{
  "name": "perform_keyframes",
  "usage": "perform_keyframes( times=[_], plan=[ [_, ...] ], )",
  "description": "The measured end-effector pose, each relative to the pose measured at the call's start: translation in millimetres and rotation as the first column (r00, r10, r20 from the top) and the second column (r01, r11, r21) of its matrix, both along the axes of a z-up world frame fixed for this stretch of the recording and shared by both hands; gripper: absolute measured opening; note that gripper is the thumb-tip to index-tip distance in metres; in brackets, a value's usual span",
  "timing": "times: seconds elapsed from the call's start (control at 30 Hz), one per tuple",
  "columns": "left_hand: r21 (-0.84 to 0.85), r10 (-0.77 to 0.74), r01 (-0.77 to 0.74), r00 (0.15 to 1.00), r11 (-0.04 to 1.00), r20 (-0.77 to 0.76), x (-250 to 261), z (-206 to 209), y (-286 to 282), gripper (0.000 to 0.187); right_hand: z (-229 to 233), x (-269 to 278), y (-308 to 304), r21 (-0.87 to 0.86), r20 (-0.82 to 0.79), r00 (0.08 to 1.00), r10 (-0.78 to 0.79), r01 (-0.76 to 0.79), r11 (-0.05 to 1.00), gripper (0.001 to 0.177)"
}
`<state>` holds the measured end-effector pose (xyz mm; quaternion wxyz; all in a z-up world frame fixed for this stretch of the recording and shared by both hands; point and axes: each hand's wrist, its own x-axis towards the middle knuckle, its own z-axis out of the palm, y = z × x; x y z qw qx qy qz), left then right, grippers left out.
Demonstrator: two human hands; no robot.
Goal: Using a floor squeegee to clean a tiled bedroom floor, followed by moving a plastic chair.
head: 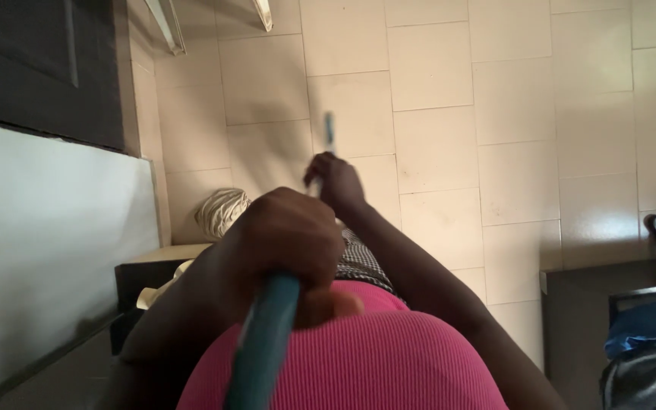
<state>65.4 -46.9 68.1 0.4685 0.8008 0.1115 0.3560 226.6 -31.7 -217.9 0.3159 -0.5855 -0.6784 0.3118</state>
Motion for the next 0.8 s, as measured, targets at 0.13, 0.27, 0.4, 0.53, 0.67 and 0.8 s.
perform_keyframes(
  times=[0.13, 0.27, 0.4, 0.53, 0.67, 0.8],
  plan=[
    [-0.088, -0.096, 0.101, 0.994, 0.991, 0.060, 9.7, -13.3, -3.5, 0.039, -16.9, -16.2, 4.3, -0.059, 0.046, 0.962, 0.270, -0.267, 0.962, 0.007],
    [-0.216, -0.069, 0.047, 0.993, 0.975, -0.096, 27.1, -44.2, -2.2, 0.036, -28.7, -8.7, -0.2, -0.041, 0.036, 0.950, 0.311, -0.310, 0.950, 0.011],
    [-0.110, 0.015, -0.013, 1.000, 0.994, 0.021, 29.6, -61.8, 0.9, 0.034, -21.6, 17.2, -16.1, -0.193, -0.047, 0.984, 0.174, -0.180, 0.964, 0.014],
    [-0.268, -0.002, 0.010, 1.000, 0.963, 0.031, 31.7, -67.8, -5.4, 0.040, -62.0, 48.9, -24.7, -0.309, -0.022, 0.999, 0.041, -0.046, 0.950, 0.015],
    [-0.307, -0.051, 0.078, 0.994, 0.948, 0.097, 27.2, -69.2, -9.4, 0.047, -61.8, 53.2, -27.6, -0.249, 0.087, 0.996, 0.033, -0.010, 0.968, 0.011],
    [-0.256, -0.002, 0.044, 0.987, 0.966, 0.161, 4.7, -33.5, -7.7, 0.045, -30.1, 27.0, -14.3, -0.254, 0.047, 0.998, -0.034, 0.045, 0.966, 0.011]
  ],
)
